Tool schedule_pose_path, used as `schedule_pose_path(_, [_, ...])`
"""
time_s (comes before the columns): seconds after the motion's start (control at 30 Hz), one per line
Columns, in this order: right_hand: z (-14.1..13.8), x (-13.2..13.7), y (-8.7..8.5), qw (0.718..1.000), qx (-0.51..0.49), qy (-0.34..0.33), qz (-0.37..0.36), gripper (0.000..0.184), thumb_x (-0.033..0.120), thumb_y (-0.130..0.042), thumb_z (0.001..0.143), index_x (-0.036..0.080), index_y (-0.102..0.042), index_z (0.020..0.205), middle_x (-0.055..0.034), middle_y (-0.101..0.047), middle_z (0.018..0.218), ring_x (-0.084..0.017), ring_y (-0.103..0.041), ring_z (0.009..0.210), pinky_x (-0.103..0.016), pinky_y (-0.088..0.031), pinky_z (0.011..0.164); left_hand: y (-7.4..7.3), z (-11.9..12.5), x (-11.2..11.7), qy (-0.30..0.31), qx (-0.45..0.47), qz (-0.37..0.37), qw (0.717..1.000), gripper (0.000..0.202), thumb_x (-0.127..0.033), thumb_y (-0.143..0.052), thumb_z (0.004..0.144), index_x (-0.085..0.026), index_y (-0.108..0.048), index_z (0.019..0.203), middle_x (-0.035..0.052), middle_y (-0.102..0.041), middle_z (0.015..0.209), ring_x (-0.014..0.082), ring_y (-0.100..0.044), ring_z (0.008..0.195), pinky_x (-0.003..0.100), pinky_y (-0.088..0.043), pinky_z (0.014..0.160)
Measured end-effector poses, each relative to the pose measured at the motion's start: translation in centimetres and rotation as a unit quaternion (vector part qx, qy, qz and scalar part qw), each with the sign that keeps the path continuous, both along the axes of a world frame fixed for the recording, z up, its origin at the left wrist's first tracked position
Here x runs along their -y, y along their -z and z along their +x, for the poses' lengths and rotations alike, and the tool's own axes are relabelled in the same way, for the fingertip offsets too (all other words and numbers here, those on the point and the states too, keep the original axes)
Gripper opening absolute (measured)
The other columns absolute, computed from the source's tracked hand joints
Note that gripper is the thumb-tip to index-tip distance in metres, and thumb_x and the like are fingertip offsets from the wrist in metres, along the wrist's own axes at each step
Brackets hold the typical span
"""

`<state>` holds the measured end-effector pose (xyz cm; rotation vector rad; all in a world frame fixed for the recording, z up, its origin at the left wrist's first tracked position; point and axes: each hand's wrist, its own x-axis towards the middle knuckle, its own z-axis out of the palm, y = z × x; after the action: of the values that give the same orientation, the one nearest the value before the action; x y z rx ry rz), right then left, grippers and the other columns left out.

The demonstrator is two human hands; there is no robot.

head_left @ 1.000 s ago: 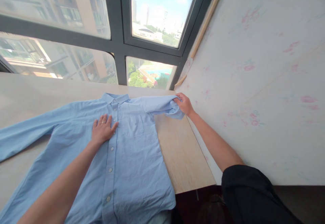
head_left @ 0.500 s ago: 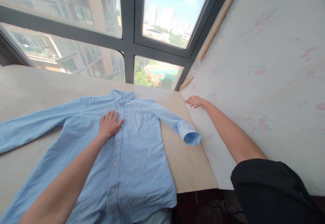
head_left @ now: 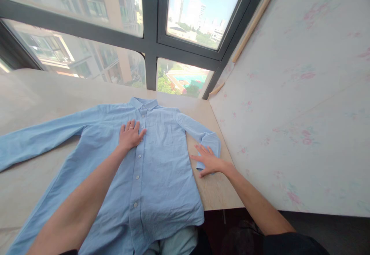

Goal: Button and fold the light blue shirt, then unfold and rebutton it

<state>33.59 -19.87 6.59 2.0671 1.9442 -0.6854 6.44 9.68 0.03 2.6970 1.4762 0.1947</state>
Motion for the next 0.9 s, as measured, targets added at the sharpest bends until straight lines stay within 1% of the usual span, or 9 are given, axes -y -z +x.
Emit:
schedule_pose_path(0.1, [0.1, 1.8, -0.6, 1.0, -0.005, 0.02, 0.005, 0.086, 0.022, -0.086, 0.061, 0.026, -0.054, 0.141, -0.0155, -0.013, 0.165, -0.039, -0.006, 0.151, -0.061, -0.013, 0.118, -0.1, 0.0, 0.1, 0.001, 0.0, -0.003, 1.0, 0.075, -0.057, -0.019, 0.096, -0.009, -0.036, 0.151, 0.0187, -0.03, 0.159, 0.0316, -0.023, 0.149, 0.051, -0.016, 0.118])
schedule_pose_path(0.23, [2.2, 3.9, -2.2, 0.953, -0.15, 0.167, 0.203, 0.032, 0.008, -0.057, 0.075, 0.022, -0.076, 0.097, -0.0118, -0.058, 0.14, -0.027, -0.052, 0.133, -0.045, -0.036, 0.113, -0.1, 0.0, 0.1, -0.002, 0.004, -0.008, 1.0, 0.075, -0.057, -0.018, 0.095, -0.01, -0.035, 0.151, 0.0183, -0.029, 0.159, 0.0314, -0.022, 0.149, 0.052, -0.016, 0.118])
schedule_pose_path(0.3, [3.3, 4.9, -3.2, 0.842, -0.24, 0.289, 0.386, 0.028, 0.012, -0.052, 0.075, 0.022, -0.075, 0.087, -0.0087, -0.072, 0.117, -0.024, -0.064, 0.115, -0.047, -0.041, 0.109, 0.0, 0.1, 0.0, -0.003, 0.008, -0.008, 1.0, 0.076, -0.058, -0.018, 0.095, -0.01, -0.035, 0.151, 0.0181, -0.029, 0.159, 0.0313, -0.022, 0.149, 0.051, -0.015, 0.119])
schedule_pose_path(0.37, [4.1, 5.9, -4.1, 0.658, -0.318, 0.395, 0.557, 0.021, 0.017, -0.057, 0.072, 0.021, -0.071, 0.088, -0.0065, -0.075, 0.103, -0.024, -0.068, 0.105, -0.049, -0.047, 0.102, 0.1, 0.1, 0.0, -0.003, 0.011, -0.007, 1.0, 0.076, -0.058, -0.018, 0.095, -0.01, -0.036, 0.151, 0.0178, -0.03, 0.159, 0.0312, -0.022, 0.149, 0.051, -0.015, 0.119])
schedule_pose_path(0.43, [4.8, 7.1, -4.4, 0.493, -0.368, 0.458, 0.641, 0.021, 0.02, -0.062, 0.068, 0.02, -0.068, 0.088, -0.0048, -0.075, 0.096, -0.023, -0.07, 0.097, -0.047, -0.053, 0.094, 0.2, 0.1, 0.0, -0.004, 0.013, -0.007, 1.0, 0.076, -0.059, -0.018, 0.095, -0.01, -0.036, 0.151, 0.0177, -0.03, 0.159, 0.0312, -0.022, 0.149, 0.051, -0.015, 0.119])
schedule_pose_path(0.5, [5.0, 8.5, -3.9, 0.422, -0.388, 0.503, 0.647, 0.025, 0.019, -0.063, 0.064, 0.02, -0.066, 0.089, -0.0032, -0.074, 0.09, -0.022, -0.071, 0.091, -0.043, -0.056, 0.088, 0.2, 0.1, -0.1, -0.005, 0.016, -0.007, 1.0, 0.076, -0.059, -0.019, 0.095, -0.01, -0.036, 0.151, 0.0177, -0.03, 0.159, 0.0314, -0.023, 0.149, 0.051, -0.015, 0.119])
schedule_pose_path(0.67, [3.5, 12.2, 0.9, 0.431, -0.36, 0.62, 0.548, 0.033, 0.02, -0.058, 0.064, 0.019, -0.066, 0.097, -0.0044, -0.074, 0.088, -0.024, -0.072, 0.085, -0.043, -0.058, 0.079, 0.4, 0.1, -0.2, -0.003, 0.014, -0.009, 1.0, 0.077, -0.06, -0.018, 0.094, -0.01, -0.037, 0.151, 0.0175, -0.029, 0.16, 0.0315, -0.022, 0.149, 0.051, -0.015, 0.119])
schedule_pose_path(0.8, [0.8, 15.4, 3.7, 0.598, -0.195, 0.545, 0.555, 0.024, 0.02, -0.051, 0.073, 0.018, -0.071, 0.088, -0.0104, -0.074, 0.109, -0.027, -0.068, 0.106, -0.046, -0.053, 0.094, 0.4, 0.1, -0.3, -0.003, 0.013, -0.012, 1.0, 0.077, -0.06, -0.018, 0.094, -0.01, -0.036, 0.151, 0.0177, -0.029, 0.16, 0.0313, -0.021, 0.15, 0.052, -0.015, 0.119])
schedule_pose_path(0.9, [-0.5, 17.4, 2.6, 0.734, -0.088, 0.324, 0.591, 0.026, 0.014, -0.048, 0.081, 0.021, -0.072, 0.081, -0.0082, -0.072, 0.119, -0.027, -0.063, 0.117, -0.049, -0.049, 0.102, 0.4, 0.1, -0.3, -0.003, 0.012, -0.015, 1.0, 0.078, -0.06, -0.018, 0.094, -0.01, -0.035, 0.151, 0.0176, -0.028, 0.16, 0.0312, -0.021, 0.15, 0.052, -0.015, 0.119])
